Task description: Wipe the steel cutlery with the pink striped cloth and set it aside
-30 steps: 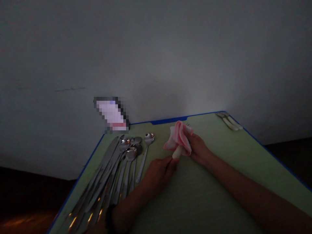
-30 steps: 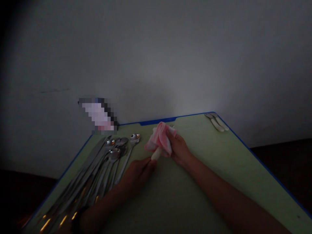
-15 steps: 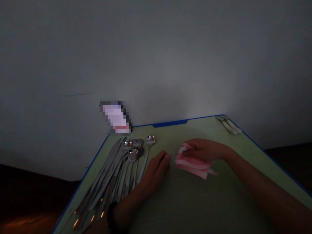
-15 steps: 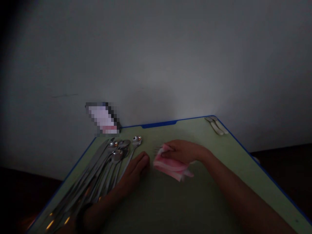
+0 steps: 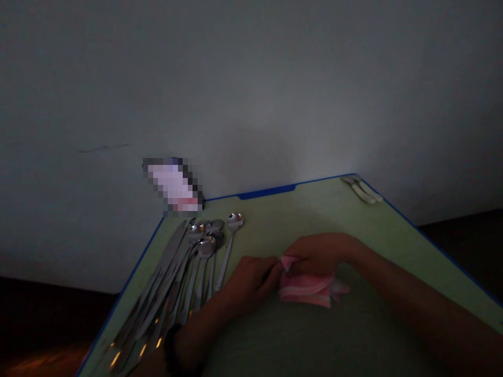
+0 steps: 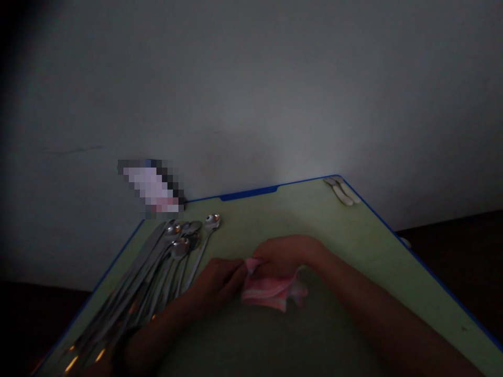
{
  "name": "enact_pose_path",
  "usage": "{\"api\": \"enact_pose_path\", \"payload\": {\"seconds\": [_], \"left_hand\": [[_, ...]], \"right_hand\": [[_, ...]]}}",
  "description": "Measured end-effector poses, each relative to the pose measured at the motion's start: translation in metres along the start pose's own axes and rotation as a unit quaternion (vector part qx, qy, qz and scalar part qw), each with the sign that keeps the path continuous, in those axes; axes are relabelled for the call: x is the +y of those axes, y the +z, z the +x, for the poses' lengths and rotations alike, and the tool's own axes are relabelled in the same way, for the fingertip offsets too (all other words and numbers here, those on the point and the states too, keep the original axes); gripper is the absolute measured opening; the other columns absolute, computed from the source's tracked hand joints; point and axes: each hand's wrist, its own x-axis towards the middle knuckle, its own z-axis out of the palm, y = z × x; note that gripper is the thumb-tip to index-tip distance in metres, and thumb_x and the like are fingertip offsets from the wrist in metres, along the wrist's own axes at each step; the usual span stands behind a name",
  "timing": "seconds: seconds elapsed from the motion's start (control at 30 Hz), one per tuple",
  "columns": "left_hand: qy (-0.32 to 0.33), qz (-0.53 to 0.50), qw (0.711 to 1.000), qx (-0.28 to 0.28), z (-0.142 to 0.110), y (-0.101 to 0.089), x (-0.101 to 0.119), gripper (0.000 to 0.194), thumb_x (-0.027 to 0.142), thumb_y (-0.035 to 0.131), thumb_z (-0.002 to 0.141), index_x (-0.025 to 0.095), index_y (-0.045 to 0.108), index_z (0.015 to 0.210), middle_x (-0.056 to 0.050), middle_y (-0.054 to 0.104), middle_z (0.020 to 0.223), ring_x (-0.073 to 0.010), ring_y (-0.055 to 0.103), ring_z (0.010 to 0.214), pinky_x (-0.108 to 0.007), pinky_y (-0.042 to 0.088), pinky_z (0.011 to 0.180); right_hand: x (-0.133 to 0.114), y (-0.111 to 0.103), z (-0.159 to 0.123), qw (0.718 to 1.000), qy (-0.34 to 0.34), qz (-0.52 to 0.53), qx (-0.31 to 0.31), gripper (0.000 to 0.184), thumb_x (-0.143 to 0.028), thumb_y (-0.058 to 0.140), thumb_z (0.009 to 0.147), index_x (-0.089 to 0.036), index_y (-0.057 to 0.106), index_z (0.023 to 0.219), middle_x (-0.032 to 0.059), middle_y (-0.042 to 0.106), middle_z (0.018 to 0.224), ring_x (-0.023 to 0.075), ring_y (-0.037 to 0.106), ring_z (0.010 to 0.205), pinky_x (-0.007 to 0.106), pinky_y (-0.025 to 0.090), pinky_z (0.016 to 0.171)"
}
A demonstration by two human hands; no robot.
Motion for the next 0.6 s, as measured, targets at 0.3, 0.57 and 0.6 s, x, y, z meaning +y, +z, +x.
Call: {"api": "enact_pose_path", "payload": {"seconds": [0.3, 0.57, 0.6], "left_hand": [[-0.033, -0.059, 0.998, 0.008, 0.004, -0.001, 0.006, 0.041, 0.036, 0.027, 0.092, 0.016, 0.051, 0.065, 0.004, 0.041, 0.053, -0.0094, 0.042, 0.051, -0.02, 0.03, 0.05], [-0.081, -0.156, 0.984, 0.029, 0.005, -0.002, 0.002, 0.042, 0.038, 0.028, 0.09, 0.016, 0.047, 0.06, 0.005, 0.043, 0.053, -0.0091, 0.041, 0.05, -0.021, 0.03, 0.049], [-0.089, -0.172, 0.981, 0.024, 0.005, -0.002, 0.001, 0.042, 0.039, 0.028, 0.09, 0.016, 0.047, 0.06, 0.005, 0.043, 0.053, -0.0091, 0.041, 0.05, -0.02, 0.03, 0.049]], "right_hand": [[0.017, -0.03, -0.021, 0.988, 0.05, 0.129, -0.076, 0.029, -0.039, 0.053, 0.076, -0.014, 0.068, 0.081, -0.0024, 0.057, 0.058, 0.007, 0.043, 0.048, 0.017, 0.032, 0.043], [0.023, -0.048, -0.045, 0.972, 0.121, 0.193, -0.05, 0.037, -0.041, 0.064, 0.065, -0.016, 0.067, 0.092, 0.0018, 0.066, 0.069, 0.0096, 0.053, 0.051, 0.018, 0.035, 0.043], [0.023, -0.048, -0.047, 0.973, 0.126, 0.188, -0.033, 0.038, -0.041, 0.065, 0.064, -0.016, 0.067, 0.092, 0.0017, 0.066, 0.068, 0.0095, 0.053, 0.049, 0.017, 0.034, 0.041]]}}
